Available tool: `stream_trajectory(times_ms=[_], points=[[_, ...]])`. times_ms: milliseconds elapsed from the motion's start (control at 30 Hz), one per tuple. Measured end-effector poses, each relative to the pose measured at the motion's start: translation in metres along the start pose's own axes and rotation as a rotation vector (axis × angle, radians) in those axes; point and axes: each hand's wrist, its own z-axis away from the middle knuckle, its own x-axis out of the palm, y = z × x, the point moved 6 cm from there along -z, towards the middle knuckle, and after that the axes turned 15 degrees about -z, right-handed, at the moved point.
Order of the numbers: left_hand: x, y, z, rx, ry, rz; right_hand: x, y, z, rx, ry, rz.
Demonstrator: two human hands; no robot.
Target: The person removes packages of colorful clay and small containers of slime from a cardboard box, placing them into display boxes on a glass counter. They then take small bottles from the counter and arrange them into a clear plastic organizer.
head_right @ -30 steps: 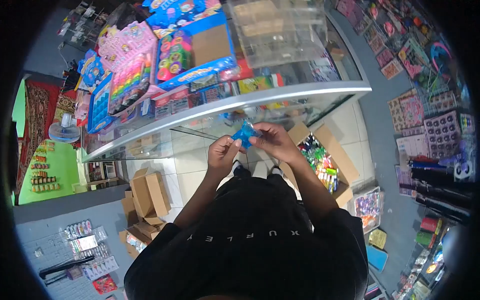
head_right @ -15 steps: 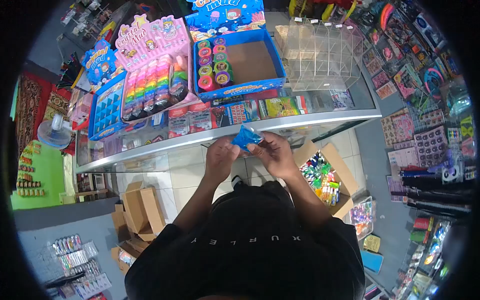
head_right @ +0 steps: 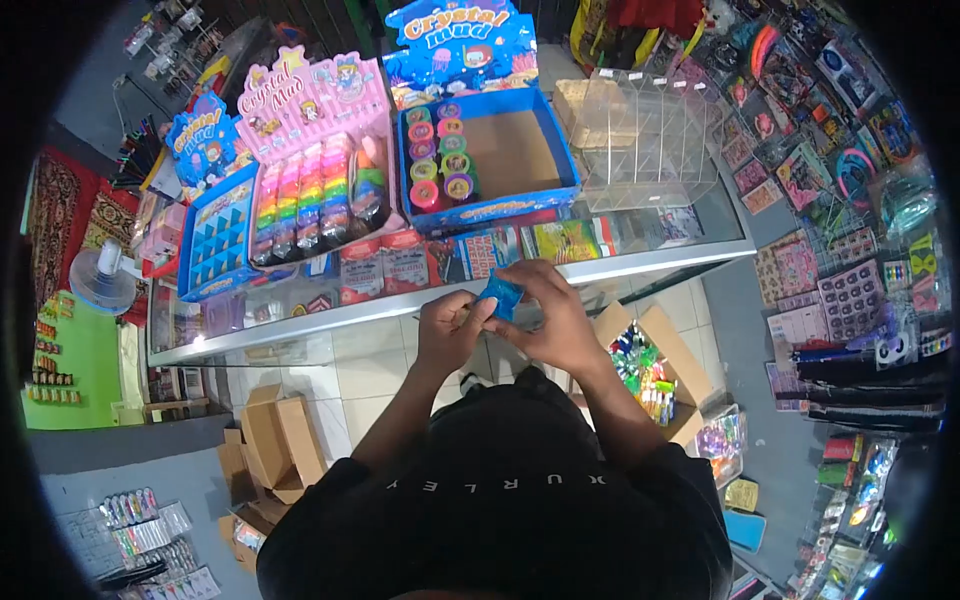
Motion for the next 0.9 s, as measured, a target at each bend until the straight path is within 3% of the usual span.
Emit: stream_trajectory(times_ms=[167,300,400,500,600,700,900], points=[[0.0,-0.009,-0.017,0.098,-0.09,-0.125,-0.013,0.004,-0.019,0.016,-0.086,-0.037],[-0.01,0.007,-0.032,0.22,-0.027,-0.089,-0.025,0.011,-0.046,-0.069,-0.2,-0.019],[-0.025,0.023,-0.047,0.359,0.238,-0.314,-0.047,0.019,-0.083,-0.054,-0.205,-0.047],[-0.026,0.007,-0.053,0.34,0.387,-0.451,-0.066,0.03,-0.131,0.062,-0.107,-0.069],[-0.023,0.002,-0.049,0.342,0.414,-0.544,-0.061,0.071,-0.167,-0.073,-0.159,0.163],[-0.017,0.011,-0.052,0.337,0.403,-0.667,-0.035,0.124,-0.175,0.045,-0.437,0.382],[-0.015,0.006,-0.055,0.256,0.379,-0.714,-0.033,0.141,-0.185,0.191,-0.569,0.387]])
